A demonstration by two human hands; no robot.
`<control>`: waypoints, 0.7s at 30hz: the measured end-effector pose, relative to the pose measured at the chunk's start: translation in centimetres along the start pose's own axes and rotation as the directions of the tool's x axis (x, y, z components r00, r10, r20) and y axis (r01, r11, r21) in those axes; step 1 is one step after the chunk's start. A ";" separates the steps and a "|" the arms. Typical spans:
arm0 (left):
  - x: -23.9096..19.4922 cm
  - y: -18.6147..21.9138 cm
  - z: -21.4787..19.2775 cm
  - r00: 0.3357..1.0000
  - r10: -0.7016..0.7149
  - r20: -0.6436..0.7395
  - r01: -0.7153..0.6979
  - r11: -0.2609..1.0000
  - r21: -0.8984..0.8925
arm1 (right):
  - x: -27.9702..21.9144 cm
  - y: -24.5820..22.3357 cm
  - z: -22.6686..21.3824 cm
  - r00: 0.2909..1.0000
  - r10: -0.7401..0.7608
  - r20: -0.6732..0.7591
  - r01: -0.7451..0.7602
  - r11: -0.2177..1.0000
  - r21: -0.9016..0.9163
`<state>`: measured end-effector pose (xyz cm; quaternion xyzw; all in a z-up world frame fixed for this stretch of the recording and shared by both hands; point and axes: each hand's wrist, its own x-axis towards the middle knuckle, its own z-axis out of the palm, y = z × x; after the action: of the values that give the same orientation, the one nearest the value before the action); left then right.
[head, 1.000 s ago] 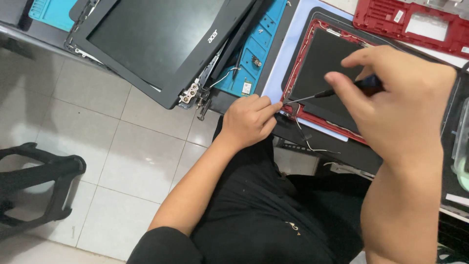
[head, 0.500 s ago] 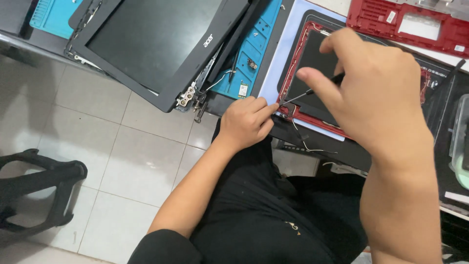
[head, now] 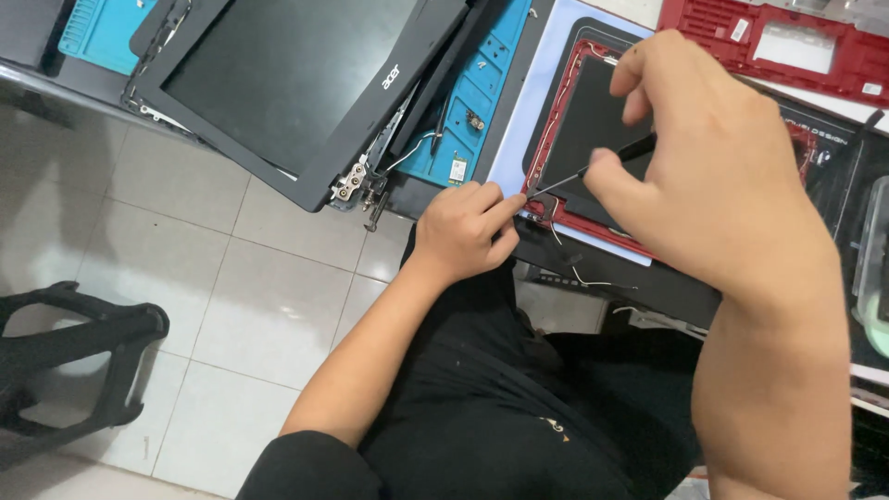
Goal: The person uses a screwdriver to remove screws from a laptop screen assembly resting on their lap. They then detach the screen from the red plastic casing and separate the components.
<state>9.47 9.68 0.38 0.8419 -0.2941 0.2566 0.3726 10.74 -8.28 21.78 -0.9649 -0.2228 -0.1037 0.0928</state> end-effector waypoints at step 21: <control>0.1 0.2 -0.1 1.000 0.005 -0.012 -0.005 1.000 0.014 | -0.4 -0.9 0.5 0.996 -0.014 -0.093 0.046 0.936 0.350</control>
<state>9.38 9.66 0.60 0.8423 -0.2921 0.2643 0.3678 10.08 -7.57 21.35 -0.9237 -0.2482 -0.1064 0.2719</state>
